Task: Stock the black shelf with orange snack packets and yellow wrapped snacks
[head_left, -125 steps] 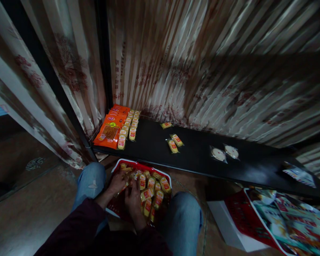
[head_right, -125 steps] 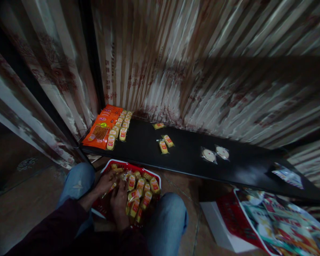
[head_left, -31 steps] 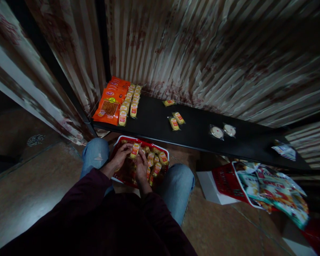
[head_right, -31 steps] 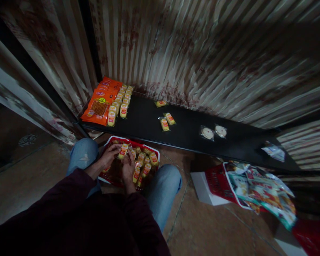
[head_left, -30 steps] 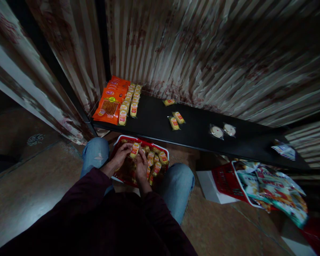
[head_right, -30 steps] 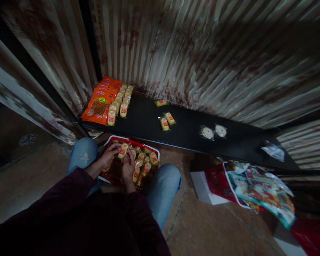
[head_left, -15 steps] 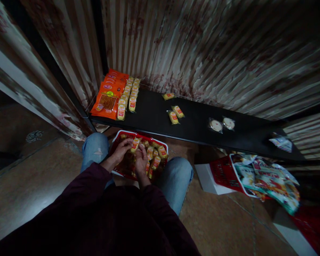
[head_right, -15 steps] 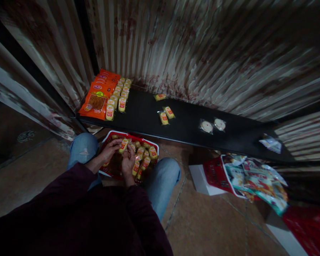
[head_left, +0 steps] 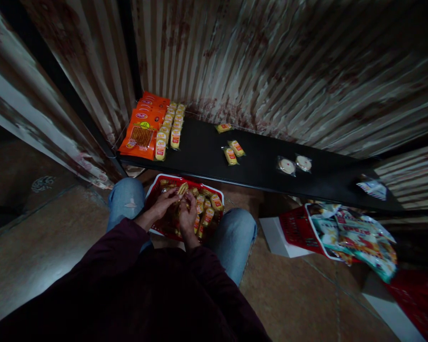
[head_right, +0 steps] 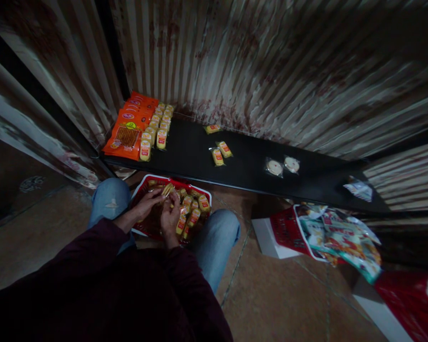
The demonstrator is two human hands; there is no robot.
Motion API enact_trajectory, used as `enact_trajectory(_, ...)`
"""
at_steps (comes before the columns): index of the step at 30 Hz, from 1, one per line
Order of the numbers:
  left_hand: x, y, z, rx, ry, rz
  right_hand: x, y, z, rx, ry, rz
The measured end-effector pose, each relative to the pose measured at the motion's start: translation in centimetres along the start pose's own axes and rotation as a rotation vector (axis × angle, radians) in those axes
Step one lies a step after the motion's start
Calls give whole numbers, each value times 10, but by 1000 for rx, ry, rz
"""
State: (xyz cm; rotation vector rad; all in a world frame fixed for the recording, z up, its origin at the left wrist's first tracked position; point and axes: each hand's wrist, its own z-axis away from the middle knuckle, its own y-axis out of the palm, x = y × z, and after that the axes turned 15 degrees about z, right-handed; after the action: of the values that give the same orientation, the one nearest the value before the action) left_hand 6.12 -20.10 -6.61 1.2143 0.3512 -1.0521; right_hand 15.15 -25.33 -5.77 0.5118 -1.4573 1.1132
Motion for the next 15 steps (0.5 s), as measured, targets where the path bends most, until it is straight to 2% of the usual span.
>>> enact_trajectory(5, -1, 3, 2, 24, -22, -16, -3, 1, -1, -16, -39, 26)
enact_trajectory(11, -4, 5, 1, -88, -70, 129, -7, 2, -2, 19, -90, 23)
enact_trajectory(15, -4, 4, -3, -215, -123, 209, -4, 2, 0, -9, -88, 57)
